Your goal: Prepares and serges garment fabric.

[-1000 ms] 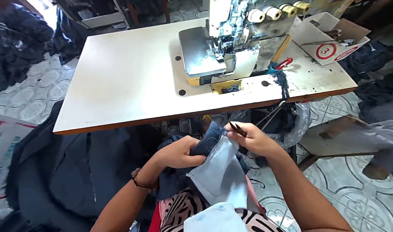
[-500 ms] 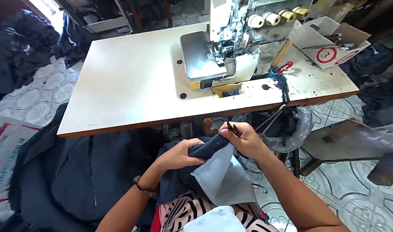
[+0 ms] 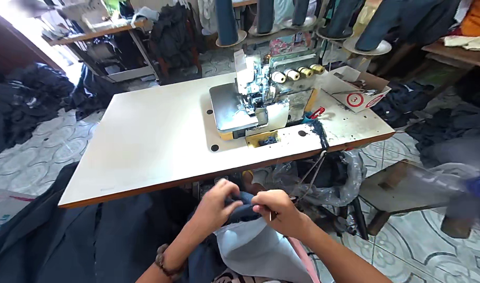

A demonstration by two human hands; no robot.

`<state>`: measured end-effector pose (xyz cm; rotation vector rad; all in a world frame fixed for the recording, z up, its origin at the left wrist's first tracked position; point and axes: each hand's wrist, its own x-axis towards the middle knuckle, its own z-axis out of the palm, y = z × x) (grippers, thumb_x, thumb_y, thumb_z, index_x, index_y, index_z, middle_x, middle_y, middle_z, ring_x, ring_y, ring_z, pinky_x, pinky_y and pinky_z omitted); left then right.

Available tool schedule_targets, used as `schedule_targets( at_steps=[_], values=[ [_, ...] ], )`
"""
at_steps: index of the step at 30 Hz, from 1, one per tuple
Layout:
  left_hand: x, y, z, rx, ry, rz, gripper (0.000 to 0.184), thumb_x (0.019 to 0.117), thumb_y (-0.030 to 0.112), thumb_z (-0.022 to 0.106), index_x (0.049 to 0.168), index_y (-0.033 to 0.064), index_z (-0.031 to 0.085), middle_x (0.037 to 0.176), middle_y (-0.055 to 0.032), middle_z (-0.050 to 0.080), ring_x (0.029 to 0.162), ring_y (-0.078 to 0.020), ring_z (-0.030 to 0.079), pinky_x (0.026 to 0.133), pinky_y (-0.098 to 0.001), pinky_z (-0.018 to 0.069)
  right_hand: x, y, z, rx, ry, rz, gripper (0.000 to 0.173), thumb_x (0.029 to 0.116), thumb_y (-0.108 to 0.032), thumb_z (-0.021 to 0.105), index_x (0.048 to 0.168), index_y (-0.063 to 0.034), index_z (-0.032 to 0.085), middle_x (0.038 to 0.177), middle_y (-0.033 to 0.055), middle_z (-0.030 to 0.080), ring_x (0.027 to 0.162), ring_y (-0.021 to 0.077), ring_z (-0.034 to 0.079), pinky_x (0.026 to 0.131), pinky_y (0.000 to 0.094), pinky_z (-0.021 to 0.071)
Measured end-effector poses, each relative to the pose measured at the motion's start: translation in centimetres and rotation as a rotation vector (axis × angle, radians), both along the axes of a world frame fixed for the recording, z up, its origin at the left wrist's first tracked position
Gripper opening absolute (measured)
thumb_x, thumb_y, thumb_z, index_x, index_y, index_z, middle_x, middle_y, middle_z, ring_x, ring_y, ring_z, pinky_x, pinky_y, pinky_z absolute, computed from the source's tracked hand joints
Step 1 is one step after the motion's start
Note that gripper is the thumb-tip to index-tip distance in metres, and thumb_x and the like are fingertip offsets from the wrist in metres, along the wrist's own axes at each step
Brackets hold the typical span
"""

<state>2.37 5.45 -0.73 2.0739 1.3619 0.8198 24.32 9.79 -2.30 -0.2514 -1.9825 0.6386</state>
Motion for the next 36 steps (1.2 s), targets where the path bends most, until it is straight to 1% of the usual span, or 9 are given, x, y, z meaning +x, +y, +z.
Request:
schedule_targets(
  at_steps=[2, 5, 13, 16, 19, 22, 26, 31, 36],
  values=[
    [0.7, -0.1, 2.6, 0.296, -0.048, 0.003, 0.021, 0.1039, 0.021, 0.058, 0.107, 0.0026, 0.067, 0.100, -0.0078, 0.068, 0.094, -0.0090, 0.066, 0.086, -0.0238, 0.0557, -0.3, 0.4, 1.2, -0.009, 0.031, -0.026, 0.028, 0.1083, -0.018, 0.047, 0.094, 0.0006, 0.062, 0.072, 0.0080, 0.060, 0.064, 0.0067, 0.056, 0.062, 0.0163, 0.0471],
    [2.3, -0.9, 2.6, 0.387, -0.157, -0.027, 0.021, 0.1022, 0.021, 0.061, 0.104, -0.0003, 0.062, 0.093, -0.0077, 0.067, 0.088, -0.0048, 0.065, 0.082, -0.0179, 0.0544, -1.2, 0.5, 1.9, -0.004, 0.053, -0.089, 0.025, 0.1063, -0.016, 0.050, 0.093, 0.0008, 0.064, 0.071, 0.0081, 0.062, 0.064, 0.0067, 0.057, 0.062, 0.0172, 0.0485],
    [3.3, -5.3, -5.8, -0.189, -0.360, 0.219, 0.026, 0.1028, 0.006, 0.047, 0.100, -0.0061, 0.069, 0.084, -0.0032, 0.069, 0.078, 0.0012, 0.063, 0.078, -0.0202, 0.0540, -2.9, -1.3, -4.2, -0.161, -0.129, -0.152, 0.021, 0.0998, -0.016, 0.057, 0.087, -0.0026, 0.067, 0.065, 0.0075, 0.061, 0.058, 0.0163, 0.061, 0.054, 0.0310, 0.0500],
    [0.0, -1.6, -0.1, 0.293, 0.098, 0.119, 0.025, 0.1023, 0.019, 0.054, 0.095, 0.0024, 0.072, 0.080, -0.0060, 0.071, 0.071, -0.0125, 0.069, 0.067, -0.0321, 0.0595, -3.0, -0.4, -0.1, -0.356, 0.024, -0.090, 0.020, 0.0958, -0.015, 0.069, 0.098, 0.0048, 0.068, 0.080, 0.0092, 0.069, 0.069, 0.0066, 0.063, 0.065, 0.0212, 0.0545],
    [-1.2, 4.3, 9.3, 0.528, 0.462, 0.122, 0.025, 0.0993, 0.024, 0.061, 0.095, 0.0046, 0.076, 0.076, -0.0110, 0.071, 0.064, -0.0281, 0.071, 0.054, -0.0490, 0.0554, -3.0, 2.5, 4.3, -0.477, 0.083, -0.244, 0.018, 0.0909, -0.014, 0.071, 0.095, 0.0037, 0.068, 0.072, -0.0005, 0.062, 0.063, -0.0037, 0.053, 0.060, 0.0145, 0.0451],
    [-0.7, 11.5, 11.6, 0.436, 0.498, 0.172, 0.027, 0.0950, 0.030, 0.071, 0.090, 0.0043, 0.073, 0.077, -0.0147, 0.068, 0.070, -0.0354, 0.068, 0.057, -0.0577, 0.0505, -3.6, 7.4, 3.8, -0.747, 0.190, -0.316, 0.009, 0.0936, -0.010, 0.070, 0.091, -0.0068, 0.061, 0.067, -0.0056, 0.052, 0.055, -0.0004, 0.047, 0.053, 0.0185, 0.0427],
    [0.5, 16.9, 8.1, 0.231, 0.297, 0.256, 0.032, 0.0919, 0.035, 0.076, 0.093, 0.0031, 0.073, 0.087, -0.0153, 0.070, 0.084, -0.0336, 0.068, 0.075, -0.0588, 0.0526, -4.1, 11.2, 1.4, -1.072, 0.405, -0.299, 0.017, 0.0945, -0.005, 0.069, 0.084, -0.0134, 0.058, 0.066, -0.0073, 0.054, 0.056, 0.0010, 0.050, 0.053, 0.0190, 0.0457],
    [1.1, 15.5, 8.7, 0.098, 0.229, 0.277, 0.031, 0.0970, 0.033, 0.070, 0.082, 0.0063, 0.066, 0.073, -0.0142, 0.060, 0.067, -0.0313, 0.059, 0.060, -0.0510, 0.0462, -2.2, 10.2, 0.1, -1.041, 0.344, -0.188, 0.025, 0.0847, 0.004, 0.071, 0.074, -0.0127, 0.056, 0.060, -0.0086, 0.054, 0.050, -0.0019, 0.049, 0.049, 0.0154, 0.0433],
    [0.7, 20.9, 9.7, -0.112, 0.351, 0.253, 0.037, 0.0964, 0.038, 0.070, 0.083, 0.0037, 0.069, 0.078, -0.0119, 0.063, 0.078, -0.0291, 0.061, 0.070, -0.0541, 0.0463, -2.1, 10.9, 0.3, -1.079, 0.410, -0.202, 0.025, 0.0880, 0.008, 0.066, 0.076, -0.0121, 0.056, 0.064, -0.0061, 0.061, 0.056, 0.0009, 0.058, 0.056, 0.0185, 0.0512]
  ],
)
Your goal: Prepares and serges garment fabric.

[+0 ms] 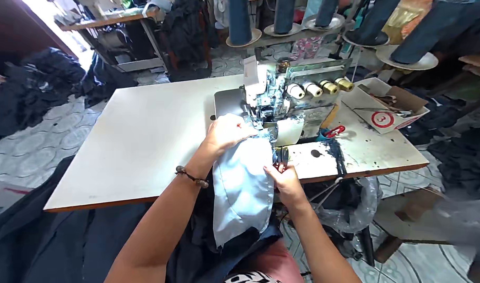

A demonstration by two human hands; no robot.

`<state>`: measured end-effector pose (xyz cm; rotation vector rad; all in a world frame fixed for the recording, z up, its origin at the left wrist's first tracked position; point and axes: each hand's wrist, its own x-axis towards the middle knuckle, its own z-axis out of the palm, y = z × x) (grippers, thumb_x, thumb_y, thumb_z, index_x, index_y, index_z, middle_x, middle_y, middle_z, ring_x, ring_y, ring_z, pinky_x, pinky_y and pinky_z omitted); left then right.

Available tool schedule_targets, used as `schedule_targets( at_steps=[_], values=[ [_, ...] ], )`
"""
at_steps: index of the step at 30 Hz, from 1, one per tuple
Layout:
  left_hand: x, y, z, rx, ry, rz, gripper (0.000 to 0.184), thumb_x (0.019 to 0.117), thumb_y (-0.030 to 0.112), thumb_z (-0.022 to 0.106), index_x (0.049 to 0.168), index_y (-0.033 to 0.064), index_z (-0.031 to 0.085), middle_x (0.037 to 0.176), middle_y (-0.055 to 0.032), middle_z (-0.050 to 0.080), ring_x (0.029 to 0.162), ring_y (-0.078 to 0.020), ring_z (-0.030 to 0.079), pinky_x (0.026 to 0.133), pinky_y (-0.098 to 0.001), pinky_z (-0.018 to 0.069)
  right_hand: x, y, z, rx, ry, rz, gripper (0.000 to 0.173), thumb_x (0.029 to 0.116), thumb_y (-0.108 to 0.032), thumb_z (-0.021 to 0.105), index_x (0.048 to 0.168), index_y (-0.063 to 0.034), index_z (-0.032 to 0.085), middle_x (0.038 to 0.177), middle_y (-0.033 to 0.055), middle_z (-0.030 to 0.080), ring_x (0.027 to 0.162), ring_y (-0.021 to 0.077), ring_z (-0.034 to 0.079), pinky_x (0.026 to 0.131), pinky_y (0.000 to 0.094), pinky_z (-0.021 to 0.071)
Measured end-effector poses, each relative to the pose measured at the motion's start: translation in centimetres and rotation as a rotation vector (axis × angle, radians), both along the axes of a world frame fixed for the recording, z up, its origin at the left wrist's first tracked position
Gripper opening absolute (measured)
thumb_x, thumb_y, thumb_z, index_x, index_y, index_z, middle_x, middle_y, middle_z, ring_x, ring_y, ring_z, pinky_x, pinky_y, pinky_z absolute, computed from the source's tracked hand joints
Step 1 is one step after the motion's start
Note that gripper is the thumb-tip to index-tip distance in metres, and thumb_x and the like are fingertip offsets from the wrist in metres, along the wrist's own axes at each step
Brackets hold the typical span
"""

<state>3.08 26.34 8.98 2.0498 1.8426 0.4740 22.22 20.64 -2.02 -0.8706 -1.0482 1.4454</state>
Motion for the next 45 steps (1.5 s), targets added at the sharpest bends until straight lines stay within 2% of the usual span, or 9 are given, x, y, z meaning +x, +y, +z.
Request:
schedule_targets(
  at_steps=[8, 17, 24, 27, 30, 34, 38, 42, 45],
  values=[
    [-0.2, -1.7, -0.5, 0.143, -0.057, -0.021, 0.032, 0.0992, 0.034, 0.066, 0.083, 0.0064, 0.068, 0.073, -0.0131, 0.060, 0.071, -0.0317, 0.060, 0.061, -0.0532, 0.0448, 0.0, 0.9, -0.5, 0.063, 0.022, 0.070, 0.016, 0.0869, 0.006, 0.066, 0.081, -0.0092, 0.066, 0.068, -0.0069, 0.065, 0.060, -0.0008, 0.061, 0.060, 0.0179, 0.0540],
    [-0.4, 1.8, 0.5, -0.010, 0.070, 0.106, 0.034, 0.0989, 0.036, 0.067, 0.089, 0.0036, 0.071, 0.090, -0.0164, 0.067, 0.090, -0.0349, 0.065, 0.075, -0.0588, 0.0484, -1.1, 2.5, 0.8, -0.122, 0.005, 0.058, 0.028, 0.0957, 0.007, 0.058, 0.074, -0.0099, 0.053, 0.055, -0.0058, 0.051, 0.043, -0.0002, 0.045, 0.044, 0.0154, 0.0411],
    [-1.8, 3.2, -0.3, 0.183, 0.088, 0.044, 0.018, 0.0986, 0.013, 0.059, 0.097, 0.0018, 0.072, 0.096, -0.0196, 0.070, 0.094, -0.0371, 0.068, 0.081, -0.0596, 0.0504, -1.7, 2.7, 1.1, -0.179, 0.003, 0.048, 0.007, 0.1048, -0.009, 0.056, 0.098, -0.0076, 0.057, 0.072, -0.0011, 0.061, 0.062, 0.0055, 0.061, 0.060, 0.0236, 0.0547],
    [-4.4, 0.0, 0.3, 0.202, -0.072, -0.007, 0.032, 0.1042, 0.025, 0.058, 0.126, 0.0039, 0.069, 0.118, -0.0187, 0.067, 0.109, -0.0306, 0.065, 0.096, -0.0506, 0.0512, -0.6, 0.4, 1.0, -0.202, 0.018, 0.153, 0.016, 0.1048, -0.007, 0.053, 0.089, -0.0082, 0.052, 0.057, -0.0038, 0.051, 0.044, 0.0023, 0.046, 0.043, 0.0183, 0.0434],
    [-8.5, -7.5, -0.8, -0.095, -0.209, -0.001, 0.069, 0.1000, 0.025, 0.063, 0.159, 0.0054, 0.031, 0.142, -0.0229, 0.056, 0.128, -0.0332, 0.057, 0.107, -0.0512, 0.0466, 0.9, -3.9, -1.8, -0.304, 0.081, 0.315, 0.018, 0.1049, -0.009, 0.050, 0.087, -0.0125, 0.051, 0.055, -0.0077, 0.050, 0.041, 0.0001, 0.042, 0.042, 0.0167, 0.0388],
    [-11.2, -13.4, -5.3, -0.362, -0.222, -0.034, 0.059, 0.0865, 0.032, 0.077, 0.135, 0.0046, 0.058, 0.118, -0.0095, 0.070, 0.110, -0.0146, 0.067, 0.100, -0.0412, 0.0530, 0.7, -7.6, -5.6, -0.409, 0.145, 0.352, 0.019, 0.1053, -0.010, 0.047, 0.087, -0.0157, 0.049, 0.053, -0.0099, 0.042, 0.040, -0.0005, 0.036, 0.041, 0.0160, 0.0365],
    [-10.3, -12.3, 3.3, 0.136, 0.091, 0.042, 0.024, 0.0936, 0.014, 0.075, 0.112, 0.0000, 0.070, 0.096, -0.0212, 0.071, 0.088, -0.0381, 0.070, 0.079, -0.0647, 0.0533, 1.9, -7.2, 1.4, -0.156, 0.344, 0.462, 0.023, 0.1007, -0.014, 0.048, 0.082, -0.0228, 0.058, 0.051, -0.0133, 0.048, 0.041, -0.0034, 0.042, 0.042, 0.0143, 0.0367],
    [-9.8, -11.6, 12.8, 0.695, 0.356, 0.097, 0.039, 0.0981, 0.019, 0.063, 0.132, -0.0004, 0.062, 0.131, -0.0404, 0.054, 0.120, -0.0652, 0.050, 0.095, -0.0806, 0.0346, 2.9, -6.3, 6.0, -0.067, 0.506, 0.529, 0.032, 0.1053, -0.031, 0.051, 0.077, -0.0219, 0.063, 0.050, -0.0118, 0.049, 0.040, -0.0048, 0.044, 0.042, 0.0110, 0.0377],
    [-3.1, -16.4, 12.2, 0.883, 0.269, -0.050, 0.036, 0.1038, 0.020, 0.051, 0.133, -0.0004, 0.059, 0.140, -0.0291, 0.052, 0.131, -0.0440, 0.049, 0.108, -0.0578, 0.0394, 2.1, -8.4, 2.7, -0.189, 0.385, 0.535, 0.028, 0.1037, -0.041, 0.055, 0.083, -0.0227, 0.060, 0.051, -0.0125, 0.049, 0.041, -0.0041, 0.044, 0.041, 0.0126, 0.0387]
  ],
)
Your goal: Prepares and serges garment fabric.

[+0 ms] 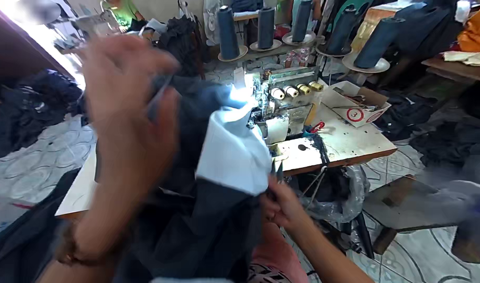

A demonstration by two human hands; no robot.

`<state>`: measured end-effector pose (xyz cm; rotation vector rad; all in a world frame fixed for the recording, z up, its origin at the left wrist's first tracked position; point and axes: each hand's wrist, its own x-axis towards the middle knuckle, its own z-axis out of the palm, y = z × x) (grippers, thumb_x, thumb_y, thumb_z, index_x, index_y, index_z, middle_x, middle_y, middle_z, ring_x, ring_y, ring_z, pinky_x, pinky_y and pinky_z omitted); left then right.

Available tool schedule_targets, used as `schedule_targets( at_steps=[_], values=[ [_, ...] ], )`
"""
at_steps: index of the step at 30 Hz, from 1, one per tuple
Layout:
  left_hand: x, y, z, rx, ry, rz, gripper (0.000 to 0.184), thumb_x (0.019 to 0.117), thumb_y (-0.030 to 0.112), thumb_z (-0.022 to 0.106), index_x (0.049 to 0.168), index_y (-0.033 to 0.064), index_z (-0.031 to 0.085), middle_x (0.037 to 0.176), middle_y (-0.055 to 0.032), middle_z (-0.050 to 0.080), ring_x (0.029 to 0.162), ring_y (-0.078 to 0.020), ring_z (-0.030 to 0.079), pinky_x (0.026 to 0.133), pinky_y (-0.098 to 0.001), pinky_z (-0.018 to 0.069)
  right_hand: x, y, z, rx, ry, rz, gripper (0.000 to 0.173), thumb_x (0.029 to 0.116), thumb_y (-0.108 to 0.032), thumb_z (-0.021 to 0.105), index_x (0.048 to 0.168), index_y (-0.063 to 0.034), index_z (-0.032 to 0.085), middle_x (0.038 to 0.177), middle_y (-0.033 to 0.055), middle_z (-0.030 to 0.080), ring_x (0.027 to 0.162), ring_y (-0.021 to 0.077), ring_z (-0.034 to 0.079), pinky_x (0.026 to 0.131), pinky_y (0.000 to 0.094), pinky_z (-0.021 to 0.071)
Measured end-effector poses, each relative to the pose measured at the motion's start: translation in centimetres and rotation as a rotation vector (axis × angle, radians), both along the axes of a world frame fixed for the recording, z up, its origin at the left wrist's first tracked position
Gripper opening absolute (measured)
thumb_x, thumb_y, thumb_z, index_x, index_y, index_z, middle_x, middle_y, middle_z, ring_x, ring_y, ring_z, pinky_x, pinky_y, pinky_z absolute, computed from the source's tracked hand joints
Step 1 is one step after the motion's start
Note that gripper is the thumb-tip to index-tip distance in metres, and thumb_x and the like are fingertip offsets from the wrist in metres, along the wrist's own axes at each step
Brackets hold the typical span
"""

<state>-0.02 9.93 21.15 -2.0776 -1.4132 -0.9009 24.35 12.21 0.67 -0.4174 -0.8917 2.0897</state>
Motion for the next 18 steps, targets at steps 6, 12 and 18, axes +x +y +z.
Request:
schedule_targets(
  at_steps=[6, 12, 18],
  values=[
    [5.6, -3.2, -18.8, -0.995, -0.026, -0.065, 0.059, 0.0937, 0.047, 0.070, 0.133, 0.0040, 0.061, 0.119, -0.0206, 0.066, 0.096, -0.0378, 0.070, 0.079, -0.0544, 0.0586, -2.8, -2.9, -8.5, -0.355, -0.199, -0.140, 0.033, 0.1122, -0.018, 0.034, 0.084, -0.0122, 0.050, 0.047, -0.0074, 0.040, 0.038, 0.0025, 0.040, 0.041, 0.0177, 0.0388],
    [1.7, -5.1, -26.4, -1.028, -0.270, 0.157, 0.052, 0.0936, 0.032, 0.074, 0.129, -0.0031, 0.061, 0.129, -0.0256, 0.062, 0.114, -0.0413, 0.065, 0.096, -0.0560, 0.0537, -2.6, -1.6, -10.2, -0.290, -0.327, -0.210, 0.010, 0.1030, 0.001, 0.049, 0.100, -0.0085, 0.047, 0.052, -0.0058, 0.043, 0.040, 0.0035, 0.041, 0.042, 0.0188, 0.0409],
    [5.6, -6.3, -32.9, -0.494, -0.410, 0.103, 0.053, 0.0745, 0.033, 0.084, 0.110, -0.0029, 0.067, 0.114, -0.0262, 0.064, 0.104, -0.0434, 0.066, 0.084, -0.0546, 0.0569, -4.4, -2.3, -11.4, -0.237, -0.389, -0.282, 0.014, 0.0917, 0.004, 0.064, 0.088, -0.0051, 0.054, 0.053, -0.0032, 0.049, 0.040, 0.0046, 0.044, 0.042, 0.0200, 0.0424]
  ],
)
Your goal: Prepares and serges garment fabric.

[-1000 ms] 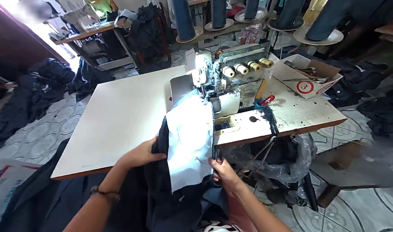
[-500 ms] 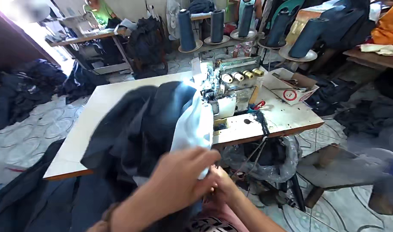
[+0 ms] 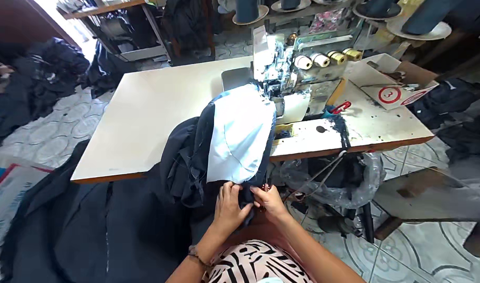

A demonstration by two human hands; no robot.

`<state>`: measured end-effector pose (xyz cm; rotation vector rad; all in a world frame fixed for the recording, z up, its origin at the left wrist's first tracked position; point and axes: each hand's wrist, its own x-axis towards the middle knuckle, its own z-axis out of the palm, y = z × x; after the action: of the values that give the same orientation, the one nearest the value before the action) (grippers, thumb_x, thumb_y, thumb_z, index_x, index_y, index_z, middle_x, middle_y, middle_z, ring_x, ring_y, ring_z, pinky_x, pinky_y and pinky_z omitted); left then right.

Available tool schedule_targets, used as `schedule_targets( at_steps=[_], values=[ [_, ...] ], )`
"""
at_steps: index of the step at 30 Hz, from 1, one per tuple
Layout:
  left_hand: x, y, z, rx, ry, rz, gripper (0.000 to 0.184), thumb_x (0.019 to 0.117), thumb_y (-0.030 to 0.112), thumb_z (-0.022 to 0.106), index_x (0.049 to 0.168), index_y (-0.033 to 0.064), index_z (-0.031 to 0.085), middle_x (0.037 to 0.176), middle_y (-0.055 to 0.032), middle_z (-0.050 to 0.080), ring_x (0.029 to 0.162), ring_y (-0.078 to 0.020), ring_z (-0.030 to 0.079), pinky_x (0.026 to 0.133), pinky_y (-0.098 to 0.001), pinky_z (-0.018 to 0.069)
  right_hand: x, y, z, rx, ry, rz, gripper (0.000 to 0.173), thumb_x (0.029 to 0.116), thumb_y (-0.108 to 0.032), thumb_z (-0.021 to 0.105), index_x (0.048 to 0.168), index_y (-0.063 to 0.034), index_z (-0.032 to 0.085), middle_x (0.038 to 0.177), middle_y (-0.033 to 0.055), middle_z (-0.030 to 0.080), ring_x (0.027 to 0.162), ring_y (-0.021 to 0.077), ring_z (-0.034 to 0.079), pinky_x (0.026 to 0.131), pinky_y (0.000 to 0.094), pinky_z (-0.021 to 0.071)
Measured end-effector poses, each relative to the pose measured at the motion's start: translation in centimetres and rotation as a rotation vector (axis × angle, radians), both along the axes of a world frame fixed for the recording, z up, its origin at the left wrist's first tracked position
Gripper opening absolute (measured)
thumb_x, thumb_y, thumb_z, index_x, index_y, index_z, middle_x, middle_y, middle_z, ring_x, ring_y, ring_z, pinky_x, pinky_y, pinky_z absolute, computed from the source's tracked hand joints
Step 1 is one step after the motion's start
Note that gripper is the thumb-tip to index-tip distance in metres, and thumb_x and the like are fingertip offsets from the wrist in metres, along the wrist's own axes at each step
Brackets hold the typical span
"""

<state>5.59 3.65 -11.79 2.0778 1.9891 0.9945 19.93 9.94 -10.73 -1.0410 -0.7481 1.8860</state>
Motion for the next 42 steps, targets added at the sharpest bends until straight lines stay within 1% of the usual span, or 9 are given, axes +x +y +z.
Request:
schedule_targets(
  at_steps=[7, 10, 18, 25, 28, 30, 35, 39, 42],
  values=[
    [-0.9, -1.7, -0.9, 0.284, -0.168, 0.014, 0.064, 0.0872, 0.064, 0.069, 0.119, 0.0093, 0.056, 0.126, -0.0185, 0.056, 0.123, -0.0269, 0.055, 0.106, -0.0409, 0.0453, 2.2, -1.9, 3.1, 0.053, 0.094, 0.022, 0.017, 0.0906, 0.001, 0.063, 0.080, -0.0107, 0.057, 0.050, -0.0065, 0.051, 0.040, 0.0027, 0.046, 0.042, 0.0187, 0.0435],
    [-1.6, -0.5, 1.3, 0.156, -0.012, 0.112, 0.057, 0.0843, 0.044, 0.077, 0.114, -0.0038, 0.070, 0.114, -0.0281, 0.069, 0.109, -0.0460, 0.066, 0.093, -0.0633, 0.0513, 2.1, -1.7, 2.3, 0.054, 0.063, 0.025, 0.017, 0.0890, 0.001, 0.065, 0.080, -0.0102, 0.056, 0.052, -0.0055, 0.052, 0.040, 0.0035, 0.047, 0.043, 0.0196, 0.0448],
    [-0.6, -2.5, -0.5, 0.059, -0.146, -0.045, 0.034, 0.1006, 0.024, 0.054, 0.113, -0.0025, 0.072, 0.113, -0.0209, 0.072, 0.106, -0.0317, 0.071, 0.092, -0.0459, 0.0574, 2.3, -1.5, 1.1, 0.070, -0.020, 0.008, 0.017, 0.0850, -0.001, 0.071, 0.082, -0.0083, 0.056, 0.053, -0.0048, 0.053, 0.040, 0.0040, 0.047, 0.042, 0.0198, 0.0448],
    [-1.7, -0.6, -0.1, 0.221, -0.092, 0.317, 0.082, 0.0676, 0.034, 0.088, 0.122, -0.0181, 0.055, 0.129, -0.0460, 0.049, 0.119, -0.0592, 0.053, 0.102, -0.0625, 0.0449, 4.3, -3.1, 5.1, 0.190, 0.202, 0.144, 0.011, 0.0872, -0.007, 0.069, 0.083, -0.0166, 0.064, 0.055, -0.0078, 0.057, 0.044, 0.0012, 0.050, 0.045, 0.0187, 0.0461],
    [-3.2, -0.5, 0.8, 0.039, -0.089, 0.216, 0.027, 0.0852, 0.010, 0.072, 0.101, -0.0117, 0.071, 0.098, -0.0282, 0.072, 0.094, -0.0400, 0.073, 0.088, -0.0541, 0.0580, 4.3, -2.7, 3.9, 0.112, 0.106, 0.099, 0.016, 0.0873, -0.005, 0.067, 0.079, -0.0151, 0.058, 0.052, -0.0067, 0.054, 0.041, 0.0028, 0.048, 0.043, 0.0196, 0.0442],
    [-4.1, -0.6, 4.5, -0.069, -0.166, 0.110, 0.021, 0.0963, 0.003, 0.057, 0.104, -0.0122, 0.070, 0.096, -0.0245, 0.074, 0.094, -0.0328, 0.074, 0.089, -0.0517, 0.0577, 4.7, -2.1, 3.5, 0.113, 0.033, 0.082, 0.014, 0.0879, -0.005, 0.065, 0.080, -0.0143, 0.058, 0.051, -0.0075, 0.052, 0.040, 0.0020, 0.046, 0.043, 0.0187, 0.0431],
    [-2.7, -2.5, 20.5, 0.199, -0.225, -0.298, 0.018, 0.1020, 0.029, 0.057, 0.104, 0.0143, 0.068, 0.094, 0.0128, 0.070, 0.092, 0.0125, 0.062, 0.082, -0.0101, 0.0526, 4.6, 0.1, 1.7, 0.213, -0.212, 0.051, 0.006, 0.0901, -0.008, 0.068, 0.090, -0.0071, 0.062, 0.062, -0.0060, 0.059, 0.045, 0.0017, 0.050, 0.044, 0.0198, 0.0454],
    [-0.3, -1.1, 14.5, -0.310, -0.064, -0.534, 0.023, 0.0931, 0.027, 0.072, 0.094, 0.0036, 0.074, 0.092, -0.0118, 0.071, 0.086, -0.0221, 0.070, 0.077, -0.0416, 0.0603, 3.7, -2.6, 3.4, 0.222, -0.131, 0.067, 0.015, 0.0924, 0.002, 0.060, 0.105, -0.0057, 0.061, 0.077, -0.0065, 0.067, 0.064, 0.0014, 0.062, 0.061, 0.0218, 0.0556],
    [-1.9, -1.6, 8.3, -0.586, -0.100, -0.384, 0.028, 0.0913, 0.024, 0.074, 0.106, 0.0003, 0.074, 0.102, -0.0169, 0.073, 0.098, -0.0310, 0.072, 0.090, -0.0533, 0.0576, 4.3, -2.9, 2.6, 0.179, 0.003, 0.091, 0.012, 0.0923, -0.001, 0.057, 0.093, -0.0131, 0.057, 0.056, -0.0099, 0.055, 0.046, 0.0015, 0.051, 0.048, 0.0200, 0.0469]
  ],
)
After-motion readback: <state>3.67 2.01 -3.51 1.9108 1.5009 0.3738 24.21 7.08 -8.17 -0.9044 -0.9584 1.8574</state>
